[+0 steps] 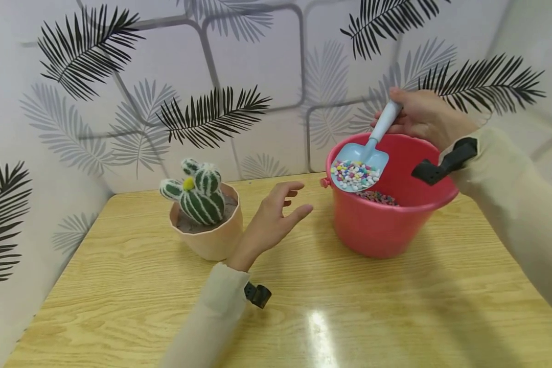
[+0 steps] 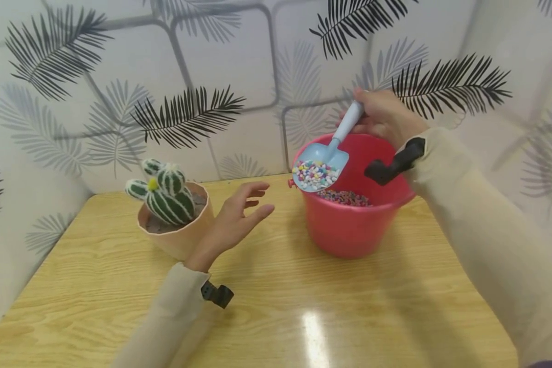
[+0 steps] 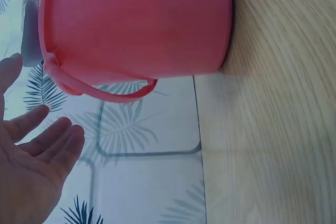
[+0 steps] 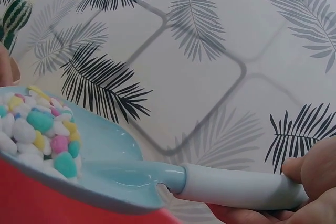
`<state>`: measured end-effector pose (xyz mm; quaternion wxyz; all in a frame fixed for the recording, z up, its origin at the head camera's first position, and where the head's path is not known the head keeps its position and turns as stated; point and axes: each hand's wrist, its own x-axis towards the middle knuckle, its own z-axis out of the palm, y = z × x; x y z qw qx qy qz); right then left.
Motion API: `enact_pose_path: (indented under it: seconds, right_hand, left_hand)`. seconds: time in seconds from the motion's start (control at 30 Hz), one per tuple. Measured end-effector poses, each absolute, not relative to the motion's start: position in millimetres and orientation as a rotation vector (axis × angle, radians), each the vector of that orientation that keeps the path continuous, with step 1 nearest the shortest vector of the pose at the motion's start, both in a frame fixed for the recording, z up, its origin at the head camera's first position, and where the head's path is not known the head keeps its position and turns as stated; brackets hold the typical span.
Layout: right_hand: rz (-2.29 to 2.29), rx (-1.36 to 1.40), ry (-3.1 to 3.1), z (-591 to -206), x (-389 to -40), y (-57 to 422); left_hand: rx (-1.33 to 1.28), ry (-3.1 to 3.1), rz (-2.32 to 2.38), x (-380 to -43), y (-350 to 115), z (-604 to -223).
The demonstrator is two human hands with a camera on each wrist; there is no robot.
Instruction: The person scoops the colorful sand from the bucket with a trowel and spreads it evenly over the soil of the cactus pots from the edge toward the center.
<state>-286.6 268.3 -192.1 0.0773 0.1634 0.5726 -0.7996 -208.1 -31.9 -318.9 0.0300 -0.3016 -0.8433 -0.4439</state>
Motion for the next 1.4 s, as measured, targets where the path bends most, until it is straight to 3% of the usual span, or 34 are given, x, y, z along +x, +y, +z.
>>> enact_pose_path:
  seconds: [0.7,1.4]
  right_hand:
    - [-2.375,0.379,1.776,-192,-292,241]
    - [-2.352,0.313,1.791,-195,-290,210]
  left_hand:
    - [-0.777,-2.442,-0.961,-186,-91,-318]
    - [-0.615,-2.251,-0.934,-164,-145,-329]
